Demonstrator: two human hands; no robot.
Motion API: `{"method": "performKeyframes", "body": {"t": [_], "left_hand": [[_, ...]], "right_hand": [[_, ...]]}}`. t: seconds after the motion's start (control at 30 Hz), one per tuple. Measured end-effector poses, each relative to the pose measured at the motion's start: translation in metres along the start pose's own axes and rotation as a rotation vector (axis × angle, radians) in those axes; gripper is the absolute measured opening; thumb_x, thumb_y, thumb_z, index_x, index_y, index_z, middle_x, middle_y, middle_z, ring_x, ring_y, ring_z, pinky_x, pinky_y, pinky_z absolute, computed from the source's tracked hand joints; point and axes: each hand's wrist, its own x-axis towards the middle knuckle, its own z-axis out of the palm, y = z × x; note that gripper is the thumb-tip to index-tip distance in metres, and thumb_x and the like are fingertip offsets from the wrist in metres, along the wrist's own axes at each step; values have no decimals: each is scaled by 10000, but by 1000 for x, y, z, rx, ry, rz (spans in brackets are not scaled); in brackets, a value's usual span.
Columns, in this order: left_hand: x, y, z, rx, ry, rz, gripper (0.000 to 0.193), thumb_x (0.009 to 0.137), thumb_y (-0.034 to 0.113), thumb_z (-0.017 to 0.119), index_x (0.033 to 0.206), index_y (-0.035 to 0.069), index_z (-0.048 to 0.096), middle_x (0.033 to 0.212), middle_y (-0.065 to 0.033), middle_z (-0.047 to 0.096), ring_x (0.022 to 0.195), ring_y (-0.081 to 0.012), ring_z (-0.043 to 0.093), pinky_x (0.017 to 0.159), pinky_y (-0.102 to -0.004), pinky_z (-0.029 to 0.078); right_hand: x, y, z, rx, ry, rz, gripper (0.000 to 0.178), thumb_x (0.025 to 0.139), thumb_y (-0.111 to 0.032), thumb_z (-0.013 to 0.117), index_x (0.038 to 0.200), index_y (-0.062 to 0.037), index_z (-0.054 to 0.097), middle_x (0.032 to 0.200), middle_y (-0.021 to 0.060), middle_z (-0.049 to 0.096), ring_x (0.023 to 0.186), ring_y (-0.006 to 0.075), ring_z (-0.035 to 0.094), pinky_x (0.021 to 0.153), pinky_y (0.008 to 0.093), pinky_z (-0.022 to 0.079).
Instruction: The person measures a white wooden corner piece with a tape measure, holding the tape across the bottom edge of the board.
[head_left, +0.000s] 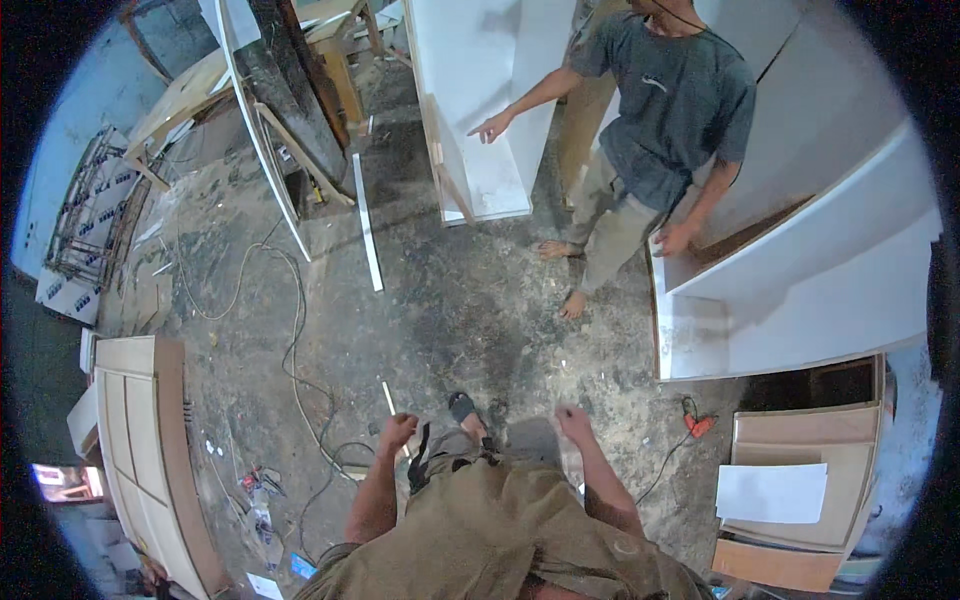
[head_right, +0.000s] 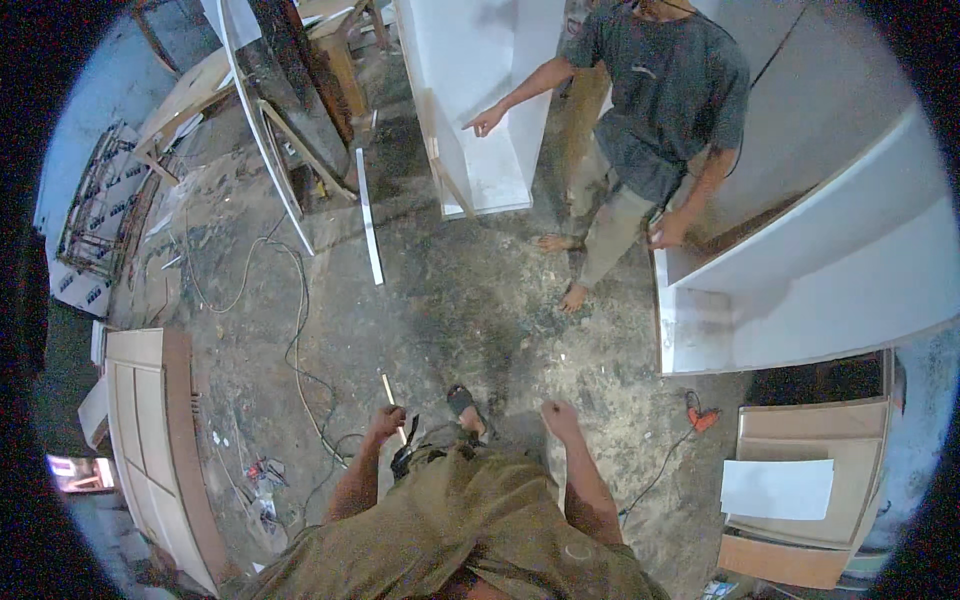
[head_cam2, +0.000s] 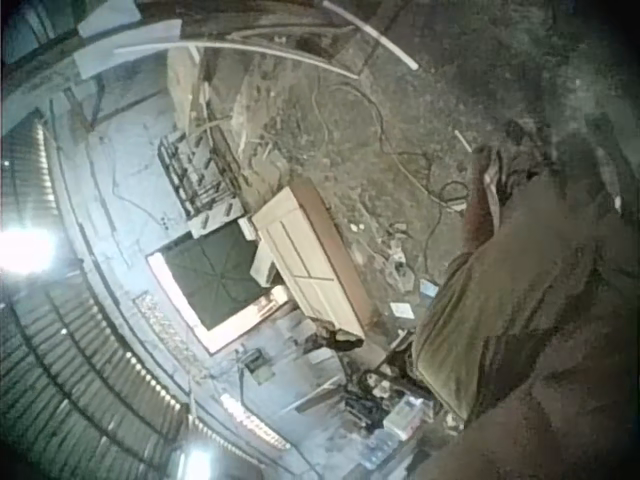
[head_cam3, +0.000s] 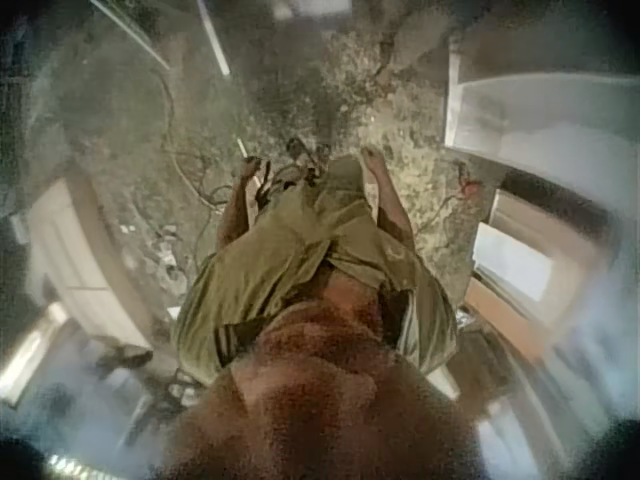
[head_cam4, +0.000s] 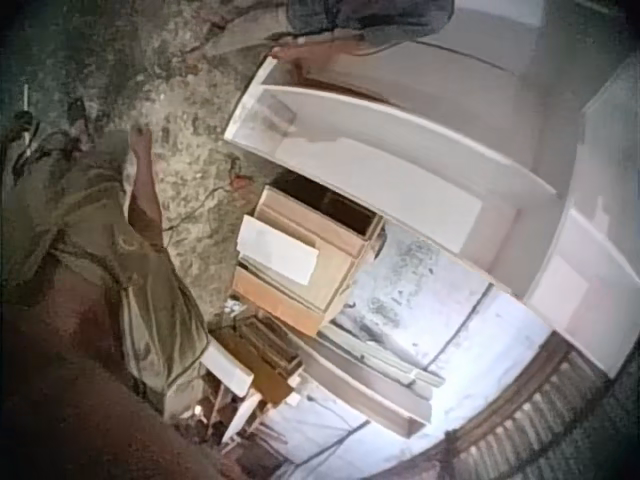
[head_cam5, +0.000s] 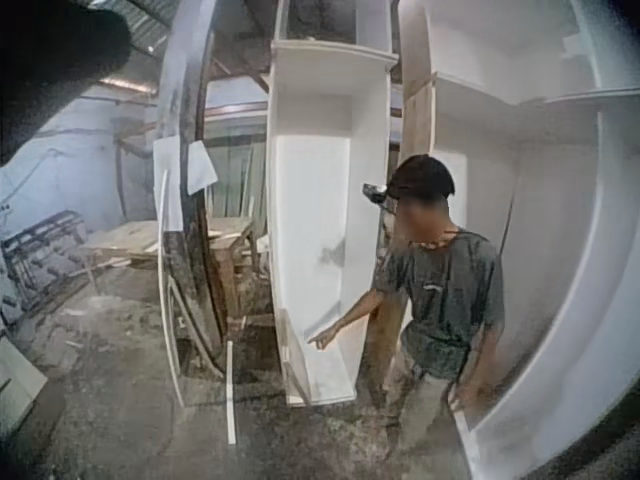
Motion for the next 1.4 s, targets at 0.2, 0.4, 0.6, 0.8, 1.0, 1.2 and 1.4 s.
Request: {"method": "performKeyframes", "body": {"t": [0.2, 0.4, 0.6, 0.8, 1.0, 1.2, 1.4], "left_hand": [[20, -41, -35, -368, -16, 12, 303, 881, 300, 623, 947, 16, 705, 778, -55, 681, 712, -188, 647, 646, -342, 517], [-11, -64, -49, 130, 67, 4, 248, 838, 260, 630, 875, 33, 722, 789, -76, 697, 740, -193, 655, 699, -366, 530], [19, -21, -47, 450, 106, -372, 292, 889, 277, 622, 1036, 46, 723, 985, -109, 716, 839, -217, 677, 711, -367, 533], [149, 57, -44, 504, 131, -7, 389, 858, 376, 597, 1025, 41, 705, 902, -157, 715, 804, -242, 689, 690, -414, 523], [234, 134, -103, 360, 124, 107, 375, 894, 368, 605, 1009, 26, 708, 853, -119, 717, 774, -247, 695, 625, -391, 522], [238, 168, -126, 34, 75, -225, 364, 909, 324, 643, 1131, 41, 698, 1017, -116, 729, 861, -283, 698, 753, -397, 539], [293, 144, -164, 232, -7, -5, 361, 908, 298, 605, 1137, 34, 697, 998, -116, 721, 927, -215, 680, 807, -354, 524]], "right_hand": [[84, -55, 14, 87, -59, -136, 269, 924, -240, 619, 1045, -15, 700, 869, 140, 709, 815, 231, 684, 743, 346, 530], [161, 57, 66, -765, -388, -401, 231, 850, -223, 665, 1003, -58, 717, 853, 107, 712, 795, 215, 692, 725, 357, 540], [246, 34, 32, 609, -551, -43, 454, 825, -491, 631, 910, -52, 713, 845, 207, 685, 783, 368, 662, 691, 475, 504], [383, -153, -43, -23, -146, -61, 340, 837, -382, 649, 841, -44, 688, 751, 151, 672, 676, 290, 640, 626, 419, 491], [463, -257, -88, 125, -133, -108, 332, 899, -319, 605, 964, -4, 690, 907, 187, 706, 856, 328, 680, 775, 431, 523], [474, -215, -42, -108, -113, 45, 331, 893, -344, 632, 974, -30, 700, 903, 163, 710, 772, 290, 662, 697, 425, 511], [411, -122, 22, -711, -433, -440, 293, 885, -326, 681, 1010, -62, 709, 889, 103, 722, 789, 252, 695, 659, 396, 546]]}}
